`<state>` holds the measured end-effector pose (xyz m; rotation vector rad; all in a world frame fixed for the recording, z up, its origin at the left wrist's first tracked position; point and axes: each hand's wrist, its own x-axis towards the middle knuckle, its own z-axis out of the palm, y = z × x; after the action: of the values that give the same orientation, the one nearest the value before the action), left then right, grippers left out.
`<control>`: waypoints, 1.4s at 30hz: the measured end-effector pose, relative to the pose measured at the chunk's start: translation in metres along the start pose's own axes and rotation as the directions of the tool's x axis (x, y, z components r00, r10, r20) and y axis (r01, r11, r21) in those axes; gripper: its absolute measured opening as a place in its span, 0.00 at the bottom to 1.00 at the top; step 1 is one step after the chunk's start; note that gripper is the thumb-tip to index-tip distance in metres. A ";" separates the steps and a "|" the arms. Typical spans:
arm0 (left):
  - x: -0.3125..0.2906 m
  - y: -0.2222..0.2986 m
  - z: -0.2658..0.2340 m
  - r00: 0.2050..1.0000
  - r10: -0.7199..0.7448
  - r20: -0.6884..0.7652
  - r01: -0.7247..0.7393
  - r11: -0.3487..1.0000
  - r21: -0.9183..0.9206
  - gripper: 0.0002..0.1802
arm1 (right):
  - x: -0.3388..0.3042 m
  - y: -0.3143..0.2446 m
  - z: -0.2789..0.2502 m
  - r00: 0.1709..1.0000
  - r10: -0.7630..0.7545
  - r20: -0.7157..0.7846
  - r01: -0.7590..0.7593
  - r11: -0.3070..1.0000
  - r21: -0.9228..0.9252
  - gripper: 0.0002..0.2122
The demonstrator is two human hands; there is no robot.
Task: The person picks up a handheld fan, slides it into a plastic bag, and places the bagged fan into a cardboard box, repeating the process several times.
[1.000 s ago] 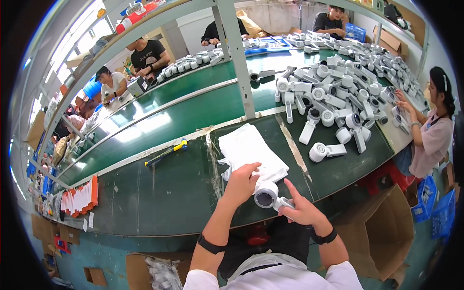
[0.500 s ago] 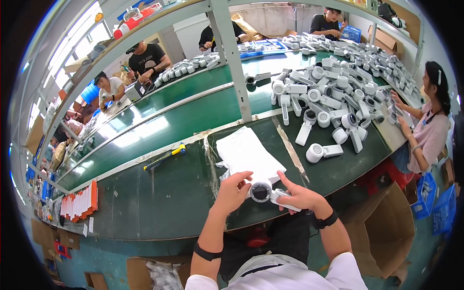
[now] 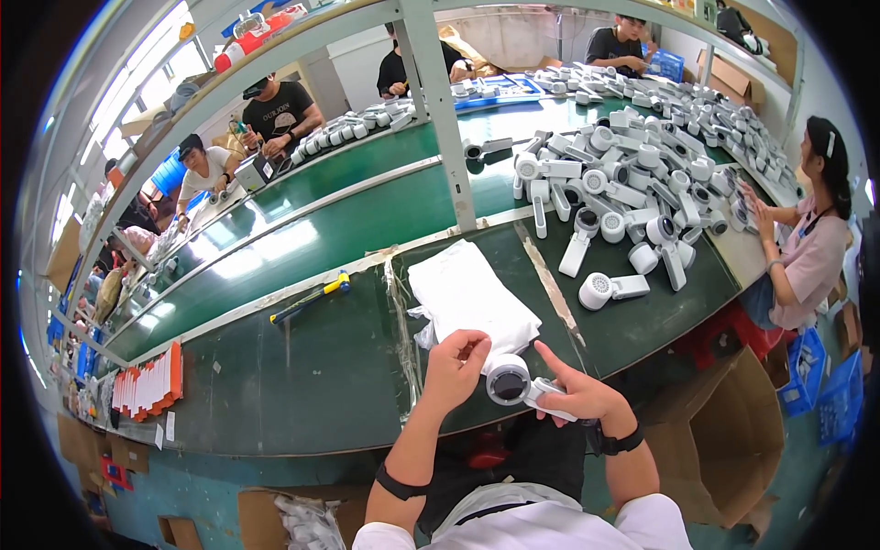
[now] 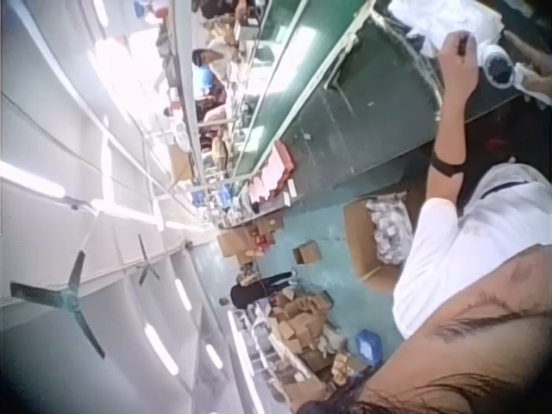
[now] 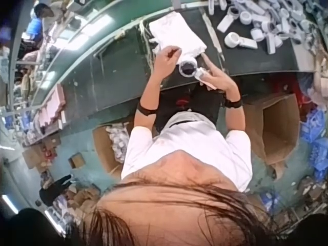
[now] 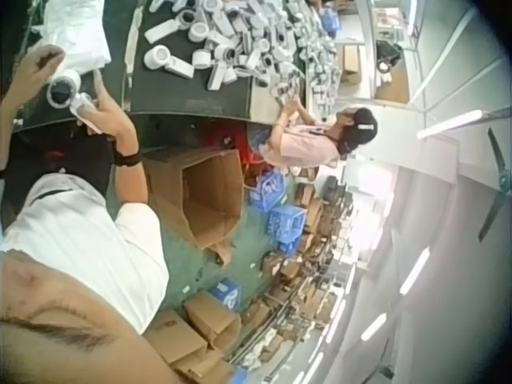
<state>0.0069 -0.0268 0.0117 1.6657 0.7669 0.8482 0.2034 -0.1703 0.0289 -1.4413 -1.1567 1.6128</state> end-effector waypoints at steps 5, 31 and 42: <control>-0.012 0.008 -0.004 0.998 0.002 0.059 0.000 1.000 -0.025 0.06 | -0.003 -0.003 0.005 1.000 0.001 0.022 -0.001 0.999 -0.036 0.47; -0.051 0.028 0.037 0.775 0.582 0.248 -0.631 0.683 0.368 0.05 | 0.043 0.041 0.054 0.758 -0.431 -0.490 0.332 0.901 -0.279 0.36; -0.069 0.010 0.035 0.933 0.292 0.209 -0.323 0.937 0.132 0.05 | 0.058 0.044 0.052 0.590 -0.384 -0.710 0.418 0.898 -0.138 0.29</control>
<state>-0.0003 -0.1039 0.0046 2.0183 0.4595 0.8452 0.1461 -0.1428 -0.0343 -1.4421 -0.8578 0.6150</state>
